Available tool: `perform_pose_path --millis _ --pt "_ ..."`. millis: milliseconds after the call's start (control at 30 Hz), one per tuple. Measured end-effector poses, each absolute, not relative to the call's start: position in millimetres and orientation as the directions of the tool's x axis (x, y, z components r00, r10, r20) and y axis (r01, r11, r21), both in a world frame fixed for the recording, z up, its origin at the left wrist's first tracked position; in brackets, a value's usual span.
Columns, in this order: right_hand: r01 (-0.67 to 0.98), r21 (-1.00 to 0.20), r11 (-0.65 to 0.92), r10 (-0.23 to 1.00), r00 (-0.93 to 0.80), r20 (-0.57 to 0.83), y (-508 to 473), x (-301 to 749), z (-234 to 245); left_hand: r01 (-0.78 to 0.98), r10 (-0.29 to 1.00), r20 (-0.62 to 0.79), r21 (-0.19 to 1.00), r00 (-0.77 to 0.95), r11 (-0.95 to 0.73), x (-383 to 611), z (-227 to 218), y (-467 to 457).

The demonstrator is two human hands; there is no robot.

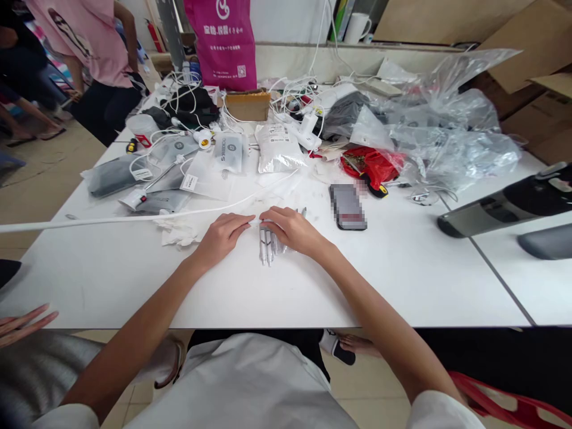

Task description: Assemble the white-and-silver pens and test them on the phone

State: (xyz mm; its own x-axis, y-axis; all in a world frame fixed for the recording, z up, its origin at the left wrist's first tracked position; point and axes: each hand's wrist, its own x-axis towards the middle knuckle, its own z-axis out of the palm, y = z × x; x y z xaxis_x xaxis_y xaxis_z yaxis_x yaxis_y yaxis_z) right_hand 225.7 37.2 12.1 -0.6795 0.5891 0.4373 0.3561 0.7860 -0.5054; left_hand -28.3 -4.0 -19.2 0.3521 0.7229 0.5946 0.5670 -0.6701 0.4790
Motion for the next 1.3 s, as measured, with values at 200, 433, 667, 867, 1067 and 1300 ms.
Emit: perform_pose_path --millis 200,433,667,867,1067,1300 --pt "0.438 -0.534 0.723 0.675 -0.613 0.411 25 229 0 0.611 0.702 0.613 0.412 0.363 -0.676 -25 -19 -3" --pt "0.429 -0.527 0.733 0.656 -0.652 0.381 19 223 -3 0.609 0.684 0.65 0.406 0.332 -0.681 -24 -18 -5" --pt "0.416 -0.51 0.753 0.639 -0.647 0.416 19 221 -8 0.59 0.657 0.671 0.39 0.345 -0.707 -22 -17 -8" --pt "0.464 -0.474 0.748 0.657 -0.616 0.434 21 221 -8 0.539 0.668 0.627 0.428 0.401 -0.725 -21 -14 -12" --pt "0.465 -0.495 0.734 0.67 -0.614 0.417 22 223 -7 0.577 0.678 0.602 0.4 0.421 -0.712 -28 -11 -7" --pt "0.472 -0.526 0.707 0.697 -0.592 0.406 21 224 -7 0.642 0.682 0.621 0.35 0.386 -0.682 -28 -8 -5"
